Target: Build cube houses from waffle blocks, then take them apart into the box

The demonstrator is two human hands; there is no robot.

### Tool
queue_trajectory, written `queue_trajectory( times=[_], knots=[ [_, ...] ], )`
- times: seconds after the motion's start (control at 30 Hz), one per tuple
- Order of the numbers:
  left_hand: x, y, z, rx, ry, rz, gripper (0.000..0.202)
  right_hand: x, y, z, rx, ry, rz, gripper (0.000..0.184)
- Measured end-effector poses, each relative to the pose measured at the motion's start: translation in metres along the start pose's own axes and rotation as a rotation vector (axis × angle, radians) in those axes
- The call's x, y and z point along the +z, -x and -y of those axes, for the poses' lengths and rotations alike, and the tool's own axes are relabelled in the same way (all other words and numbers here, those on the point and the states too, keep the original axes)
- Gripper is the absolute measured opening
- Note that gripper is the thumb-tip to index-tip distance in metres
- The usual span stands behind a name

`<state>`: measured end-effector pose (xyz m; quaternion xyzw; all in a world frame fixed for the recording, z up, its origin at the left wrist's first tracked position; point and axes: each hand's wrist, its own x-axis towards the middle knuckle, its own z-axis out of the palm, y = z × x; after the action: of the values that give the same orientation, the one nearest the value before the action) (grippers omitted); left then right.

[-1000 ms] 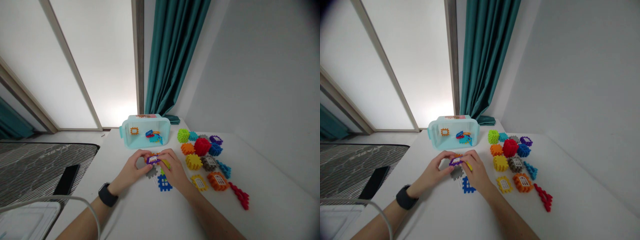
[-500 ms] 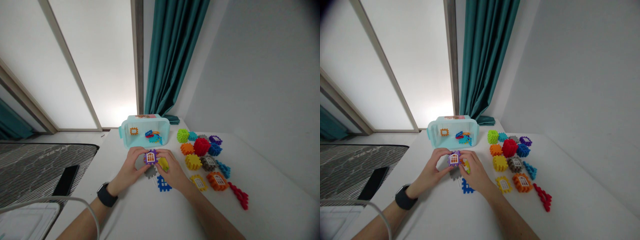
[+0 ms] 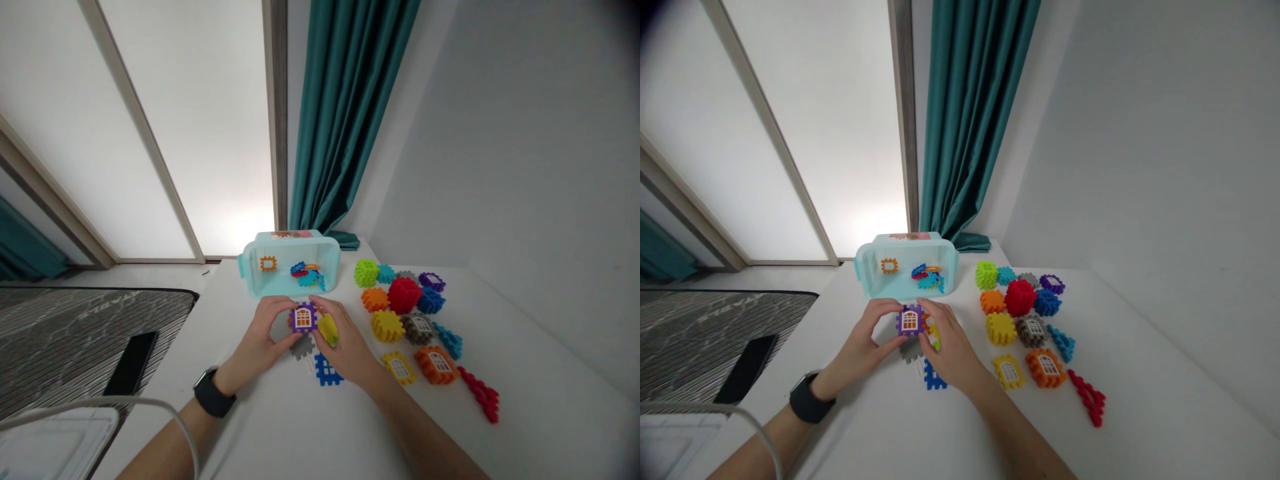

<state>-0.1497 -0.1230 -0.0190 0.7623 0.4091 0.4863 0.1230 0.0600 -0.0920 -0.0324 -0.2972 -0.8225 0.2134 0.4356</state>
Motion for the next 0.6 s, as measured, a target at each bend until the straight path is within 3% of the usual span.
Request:
queue_trajectory(
  times=[0.2,0.43,0.6],
  knots=[
    [0.001,0.0007,-0.0011,-0.027,0.025,-0.004,0.035,-0.0023,-0.002,0.0032,-0.02,-0.012,0.032,0.063],
    [-0.0002,-0.0009,-0.0052,-0.072,0.049,0.003,0.034,-0.0009,-0.0004,0.0034,0.059,-0.055,-0.028,0.066],
    [0.0051,0.0014,0.0002,-0.184,0.202,-0.003,0.036,-0.0057,-0.0037,0.0056,-0.014,-0.038,0.018,0.04]
  ],
)
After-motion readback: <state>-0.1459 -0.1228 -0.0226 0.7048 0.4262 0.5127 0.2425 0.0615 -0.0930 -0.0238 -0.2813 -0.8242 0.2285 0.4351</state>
